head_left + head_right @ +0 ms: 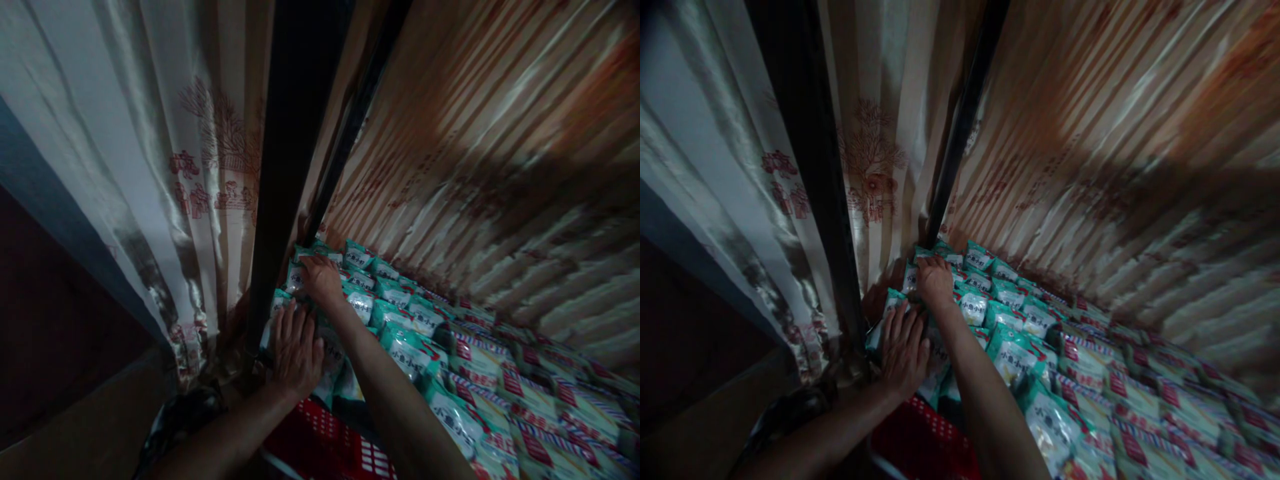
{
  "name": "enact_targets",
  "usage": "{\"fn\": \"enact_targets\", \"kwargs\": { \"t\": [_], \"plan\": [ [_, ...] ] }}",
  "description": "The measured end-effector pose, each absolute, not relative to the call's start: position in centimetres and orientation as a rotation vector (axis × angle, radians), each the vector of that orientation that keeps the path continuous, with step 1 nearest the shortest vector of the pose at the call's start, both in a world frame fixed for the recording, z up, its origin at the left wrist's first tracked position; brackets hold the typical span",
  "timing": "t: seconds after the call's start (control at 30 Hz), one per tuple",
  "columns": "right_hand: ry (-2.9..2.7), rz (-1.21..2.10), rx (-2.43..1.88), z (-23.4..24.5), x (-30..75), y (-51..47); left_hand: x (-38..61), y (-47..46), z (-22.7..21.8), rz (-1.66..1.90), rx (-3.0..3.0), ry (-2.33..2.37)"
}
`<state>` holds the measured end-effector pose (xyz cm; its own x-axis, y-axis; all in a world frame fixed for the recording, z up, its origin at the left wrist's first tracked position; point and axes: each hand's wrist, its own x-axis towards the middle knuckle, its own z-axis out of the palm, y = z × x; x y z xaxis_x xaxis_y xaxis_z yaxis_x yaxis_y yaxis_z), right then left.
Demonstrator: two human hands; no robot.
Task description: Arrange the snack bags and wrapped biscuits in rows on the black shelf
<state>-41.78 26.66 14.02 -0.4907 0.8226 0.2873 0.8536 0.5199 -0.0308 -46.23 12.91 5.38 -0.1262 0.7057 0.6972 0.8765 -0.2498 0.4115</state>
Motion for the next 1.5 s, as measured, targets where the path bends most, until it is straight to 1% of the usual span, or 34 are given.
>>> {"fn": "enact_targets", "kwargs": {
  "t": [0.27,0.5,0.63,0.73,0.83,0.97,1.17,1.33,1.5],
  "plan": [
    [-2.447,-0.099,-1.483,13.2,-42.7,28.9,-46.3,12.6,5.7,-1.32,-2.023,-1.704],
    [-2.385,-0.039,-1.483,13.2,-42.6,28.8,-46.2,12.8,5.3,-1.292,-2.066,-1.722],
    [-2.26,-0.014,-1.379,13.4,-40.4,26.4,-46.2,12.6,5.3,-1.284,-2.051,-1.71],
    [-2.035,-0.035,-1.315,12.9,-37.6,22.8,-46.2,12.1,5.7,-1.275,-2.057,-1.681],
    [-1.845,-0.042,-1.353,11.6,-35.1,18.7,-46.0,11.5,5.9,-1.246,-2.113,-1.647],
    [-1.775,-0.054,-1.466,9.5,-33.2,15.3,-45.2,10.8,5.6,-1.219,-2.198,-1.605],
    [-1.789,0.017,-1.453,7.3,-33.0,14.9,-43.9,11.2,4.5,-1.179,-2.197,-1.685],
    [-1.799,0.093,-1.434,7.4,-33.0,15.3,-43.7,11.5,4.1,-1.212,-2.138,-1.668],
    [-1.656,0.086,-1.448,7.2,-31.2,15.2,-43.7,10.7,4.6,-1.215,-2.095,-1.722]
  ]
}}
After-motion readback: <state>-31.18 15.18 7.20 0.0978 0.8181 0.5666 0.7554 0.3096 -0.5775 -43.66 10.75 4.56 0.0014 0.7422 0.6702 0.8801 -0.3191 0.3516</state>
